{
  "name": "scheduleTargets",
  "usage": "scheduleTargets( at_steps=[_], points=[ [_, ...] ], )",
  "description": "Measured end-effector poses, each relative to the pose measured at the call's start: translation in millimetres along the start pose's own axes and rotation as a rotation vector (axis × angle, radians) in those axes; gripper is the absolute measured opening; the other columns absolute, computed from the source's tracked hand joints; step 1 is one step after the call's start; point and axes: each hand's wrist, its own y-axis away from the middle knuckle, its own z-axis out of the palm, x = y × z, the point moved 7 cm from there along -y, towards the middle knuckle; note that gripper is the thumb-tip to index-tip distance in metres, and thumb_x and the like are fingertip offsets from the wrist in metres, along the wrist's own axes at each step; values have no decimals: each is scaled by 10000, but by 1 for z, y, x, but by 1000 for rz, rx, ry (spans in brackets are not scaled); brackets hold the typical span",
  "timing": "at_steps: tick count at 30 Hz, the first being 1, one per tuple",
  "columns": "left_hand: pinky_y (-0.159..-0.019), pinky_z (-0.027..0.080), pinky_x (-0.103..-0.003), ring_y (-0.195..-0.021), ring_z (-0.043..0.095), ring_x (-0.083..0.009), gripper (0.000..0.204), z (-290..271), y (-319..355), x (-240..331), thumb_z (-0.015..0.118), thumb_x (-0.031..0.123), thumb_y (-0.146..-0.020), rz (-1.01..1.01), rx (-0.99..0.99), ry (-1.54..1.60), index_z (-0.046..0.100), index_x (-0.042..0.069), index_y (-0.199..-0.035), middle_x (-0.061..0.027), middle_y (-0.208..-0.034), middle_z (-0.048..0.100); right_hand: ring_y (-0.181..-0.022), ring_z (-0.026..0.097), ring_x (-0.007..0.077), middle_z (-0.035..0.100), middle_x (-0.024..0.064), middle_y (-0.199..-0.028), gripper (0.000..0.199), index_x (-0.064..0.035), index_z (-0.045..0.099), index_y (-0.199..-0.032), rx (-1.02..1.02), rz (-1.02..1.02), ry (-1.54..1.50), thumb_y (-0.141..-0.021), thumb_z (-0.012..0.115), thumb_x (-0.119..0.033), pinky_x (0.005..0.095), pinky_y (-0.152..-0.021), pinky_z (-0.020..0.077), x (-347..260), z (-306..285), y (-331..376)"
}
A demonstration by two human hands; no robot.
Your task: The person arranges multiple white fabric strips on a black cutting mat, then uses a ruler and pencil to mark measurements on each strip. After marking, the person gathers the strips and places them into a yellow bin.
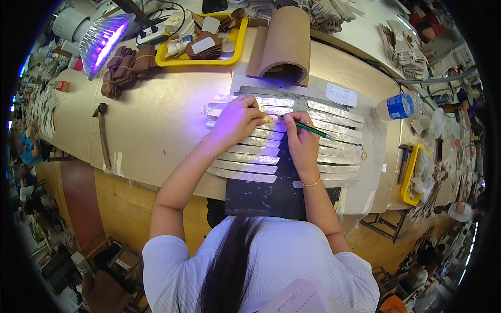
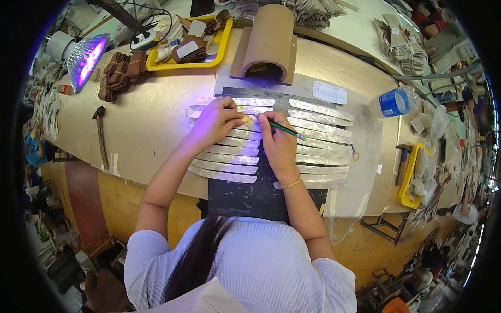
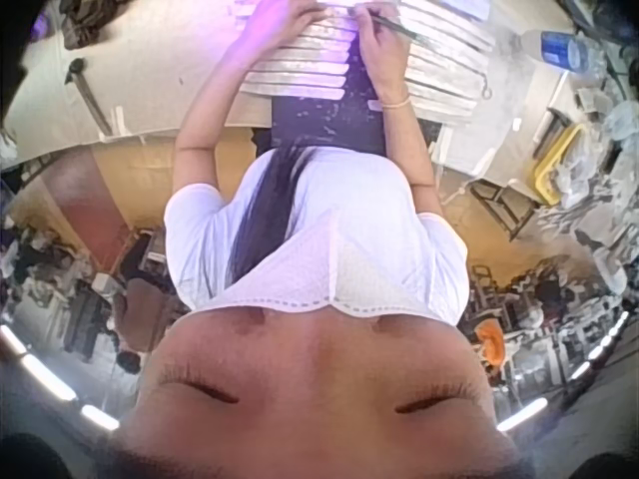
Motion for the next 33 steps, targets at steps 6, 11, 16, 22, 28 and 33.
scheduleTargets(
  at_steps=[6,11,16,22,28,33],
  points=[
    [-755,476,-367,-836,578,-255,176,1,-1,-2,807,140,-778,7,-1,3,779,46,-924,-80,-837,580,-684,630,170,676,98,-798,174,-24,645,-970,-48,-6,119,-984,662,-197,297,-637,491,-3,8,-1],
    [-752,470,-375,-822,573,-260,167,2,-2,-2,801,144,-781,15,-8,-1,779,50,-918,-86,-827,573,-625,646,210,680,100,-778,141,-54,656,-932,-46,-49,189,-959,683,-190,320,-585,493,-7,14,-3],
    [-737,468,-390,-803,570,-271,145,2,-3,-2,795,145,-787,31,4,2,773,49,-895,-93,-812,569,-623,657,258,689,93,-780,128,-76,657,-913,-20,-128,292,-940,702,-193,335,-567,497,-14,16,-4],
    [-723,470,-401,-788,573,-281,115,4,-2,-3,792,137,-786,45,10,-4,751,40,-830,-99,-800,565,-612,664,310,679,102,-734,187,-111,621,-898,-141,-151,582,-979,635,-279,397,-534,496,-29,26,-16],
    [-723,474,-407,-788,575,-280,113,2,-2,0,794,141,-782,52,37,3,751,43,-818,-98,-798,567,-599,656,327,655,114,-673,215,-115,605,-893,-166,-129,562,-991,609,-307,425,-519,487,-24,26,-20],
    [-741,482,-396,-812,589,-280,128,2,-2,-1,796,147,-783,36,13,-9,766,48,-859,-98,-818,583,-585,644,304,633,118,-643,230,-83,615,-889,-125,-52,392,-999,605,-285,407,-535,477,-18,17,-21]
  ],
)
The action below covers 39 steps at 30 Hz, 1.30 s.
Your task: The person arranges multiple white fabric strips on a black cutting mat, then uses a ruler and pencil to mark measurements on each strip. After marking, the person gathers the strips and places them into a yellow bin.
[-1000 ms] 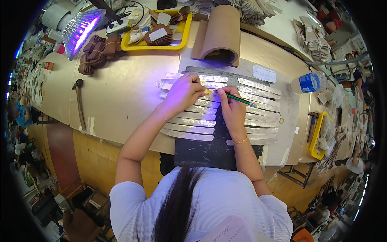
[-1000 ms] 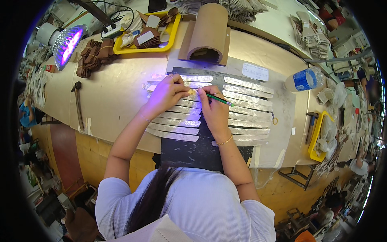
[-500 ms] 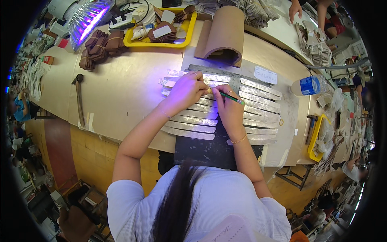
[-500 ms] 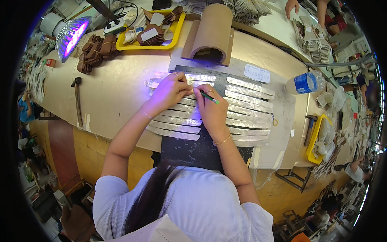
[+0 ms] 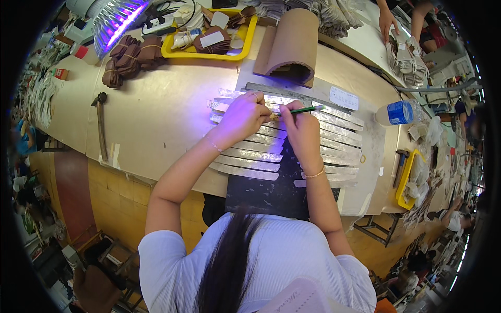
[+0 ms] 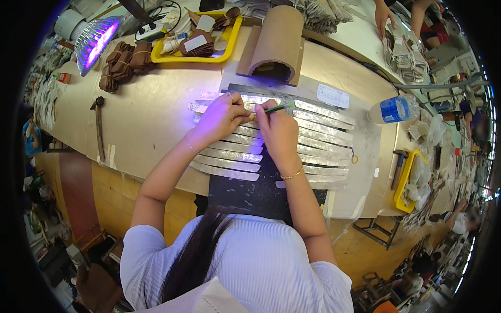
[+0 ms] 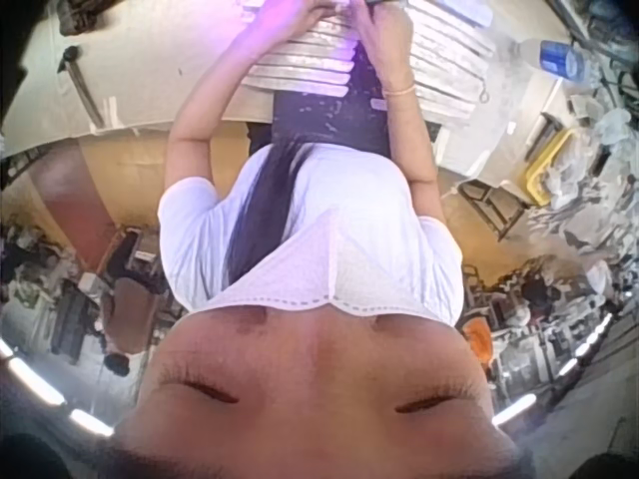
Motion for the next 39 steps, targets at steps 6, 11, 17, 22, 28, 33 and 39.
scheduleTargets(
  at_steps=[6,11,17,22,28,33,39],
  points=[
    [-791,491,-380,-876,601,-268,177,-13,-7,-2,794,160,-793,-63,50,14,775,44,-925,-93,-872,605,-728,650,76,734,74,-825,277,14,625,-972,179,122,-298,-1044,590,-251,222,-718,516,14,-40,-1],
    [-804,489,-374,-883,598,-258,177,-9,-14,-6,788,152,-799,-75,18,3,776,40,-936,-86,-883,602,-709,646,111,713,85,-799,277,-1,620,-950,188,153,-313,-1035,599,-263,257,-672,503,25,-43,5],
    [-818,487,-366,-899,597,-255,180,-4,-14,-6,783,145,-804,-66,10,-22,778,43,-952,-82,-877,595,-694,637,126,700,86,-783,271,-4,618,-950,206,98,-420,-1031,605,-263,269,-663,497,22,-36,9],
    [-824,490,-360,-905,599,-255,184,-3,-13,-8,780,145,-808,-82,-1,2,778,40,-959,-84,-882,596,-698,637,126,698,83,-782,254,-3,618,-952,195,95,-419,-1028,609,-245,271,-662,497,21,-35,8],
    [-817,494,-377,-887,601,-270,162,-3,-12,-8,779,147,-790,-52,35,2,773,43,-913,-87,-871,602,-671,604,120,683,74,-769,237,-5,624,-951,196,85,-397,-1023,615,-231,274,-642,486,25,-31,9],
    [-809,493,-380,-878,602,-270,154,-3,-13,-9,783,149,-784,-51,39,7,773,44,-896,-86,-865,602,-632,561,125,644,70,-736,228,-8,631,-957,172,84,-405,-1017,622,-227,287,-610,469,22,-24,7],
    [-766,492,-374,-847,598,-261,145,-5,-14,-5,798,128,-776,-14,55,-23,772,41,-889,-87,-849,592,-557,596,203,627,106,-662,189,-37,636,-939,49,-4,-245,-984,653,-220,330,-558,471,10,-6,-8]
  ],
)
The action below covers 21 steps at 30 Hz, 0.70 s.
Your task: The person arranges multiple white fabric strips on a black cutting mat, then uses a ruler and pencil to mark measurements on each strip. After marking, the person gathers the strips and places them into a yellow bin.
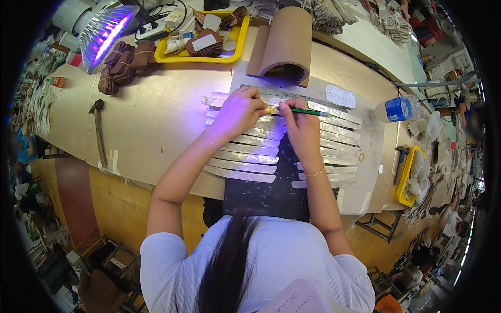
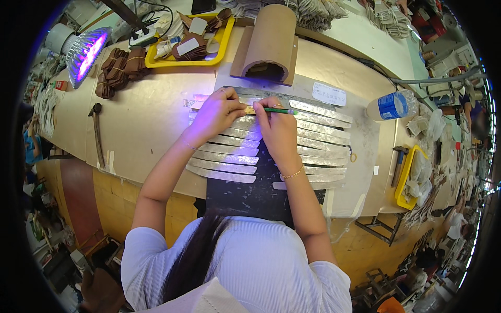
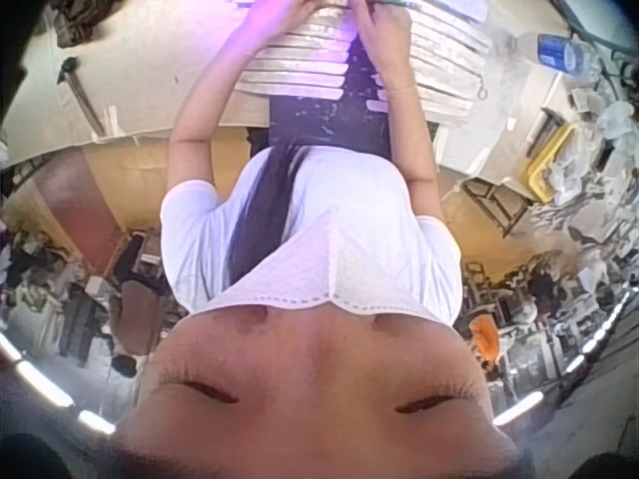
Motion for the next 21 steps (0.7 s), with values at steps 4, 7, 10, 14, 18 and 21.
scheduleTargets(
  at_steps=[4,7,10,14,18,21],
  points=[
    [-751,488,-386,-827,591,-269,123,0,-1,1,794,121,-768,21,14,-6,765,43,-859,-89,-833,586,-576,633,313,636,123,-647,200,-87,631,-903,-50,-38,215,-981,638,-271,400,-536,479,-2,10,-4],
    [-747,486,-393,-819,588,-272,112,2,0,1,792,121,-768,39,39,-7,762,47,-846,-89,-824,581,-581,635,341,638,125,-647,203,-111,629,-896,-11,-109,296,-983,627,-295,429,-530,480,-5,11,-5],
    [-746,484,-395,-813,586,-273,105,3,0,0,790,125,-771,44,39,-14,761,50,-839,-89,-819,576,-567,633,344,639,124,-646,194,-116,631,-896,-13,-115,332,-980,631,-291,431,-525,482,-7,14,-6],
    [-747,484,-395,-809,584,-273,102,1,0,2,790,130,-773,37,26,-26,759,51,-831,-88,-813,572,-559,626,315,640,122,-647,203,-97,631,-897,-42,-129,377,-983,633,-281,405,-523,474,-8,15,-7],
    [-752,487,-390,-816,588,-273,108,1,0,1,791,128,-773,57,37,-17,763,55,-847,-87,-821,577,-565,624,218,663,105,-674,225,-51,635,-914,-91,-73,342,-1002,624,-257,338,-548,466,-2,15,-10],
    [-776,491,-390,-845,600,-278,122,0,-3,-1,791,132,-770,23,8,14,763,49,-855,-88,-838,593,-609,637,159,697,91,-720,246,-35,636,-914,-26,23,178,-1012,615,-259,310,-588,478,3,0,-10]
  ],
)
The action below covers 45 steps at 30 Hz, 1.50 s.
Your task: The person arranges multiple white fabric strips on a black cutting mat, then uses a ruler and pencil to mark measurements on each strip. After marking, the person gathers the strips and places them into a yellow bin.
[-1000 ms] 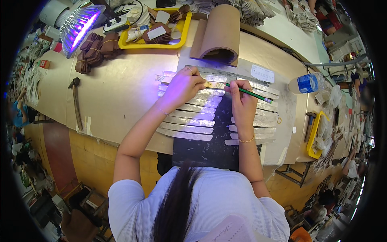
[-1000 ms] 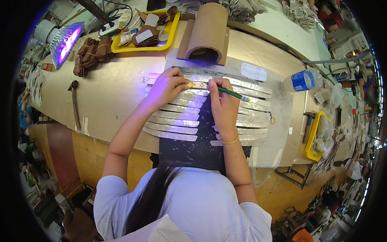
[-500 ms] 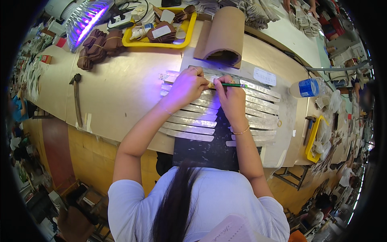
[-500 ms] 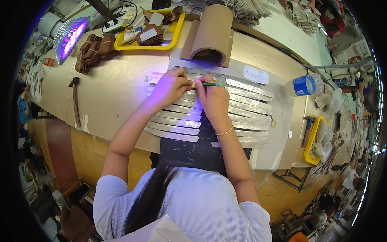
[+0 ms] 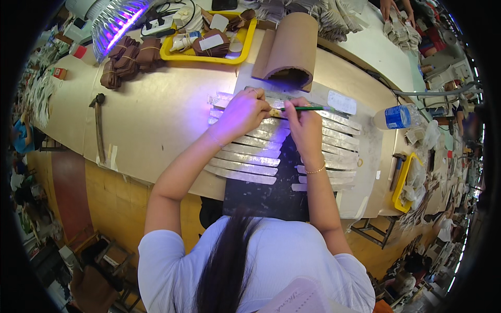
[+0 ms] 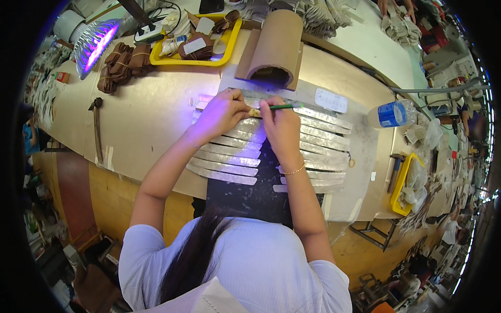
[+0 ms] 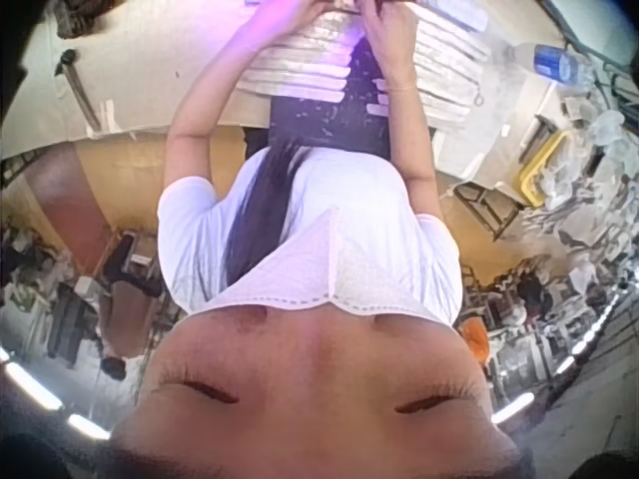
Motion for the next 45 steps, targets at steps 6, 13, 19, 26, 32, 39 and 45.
scheduleTargets(
  at_steps=[6,13,19,26,32,39,45],
  points=[
    [-801,497,-364,-889,613,-255,192,-6,-9,-8,797,149,-792,-91,5,59,773,38,-947,-78,-887,611,-803,709,115,753,108,-849,286,10,612,-968,194,78,-226,-1043,590,-265,238,-761,540,6,-46,-3],
    [-804,496,-362,-887,608,-254,188,4,-13,-14,791,152,-799,-73,-35,9,774,43,-952,-76,-889,612,-820,707,116,740,96,-863,254,7,605,-962,161,86,-286,-1042,593,-234,247,-773,549,14,-40,7],
    [-826,495,-386,-902,606,-277,162,2,-12,-10,773,150,-797,-76,-19,25,769,31,-907,-91,-885,618,-814,693,95,735,91,-863,241,9,605,-968,154,76,-288,-1043,591,-220,236,-774,546,14,-36,9],
    [-801,490,-356,-889,598,-256,176,3,-11,-13,786,146,-800,-52,-16,-1,775,41,-940,-77,-889,604,-827,701,102,733,96,-882,228,13,603,-970,115,99,-246,-1043,588,-203,234,-773,541,9,-35,10],
    [-795,493,-358,-875,601,-256,172,5,-13,-15,794,136,-789,-62,-24,30,779,44,-933,-77,-877,607,-694,654,130,700,80,-779,247,-3,618,-935,200,35,-366,-1023,610,-234,269,-641,496,7,-30,11],
    [-798,497,-358,-882,609,-250,183,4,-16,-16,806,147,-772,-100,-66,29,788,48,-925,-77,-876,609,-590,607,163,655,91,-707,235,-14,621,-941,118,-22,-186,-1011,624,-238,314,-587,478,-5,-23,2],
    [-797,499,-365,-876,613,-252,199,6,-19,-20,817,166,-756,-98,-87,23,791,57,-920,-76,-875,609,-578,608,228,629,120,-680,225,-33,626,-934,66,-31,-156,-999,630,-249,348,-573,477,-1,-6,-7]
  ],
)
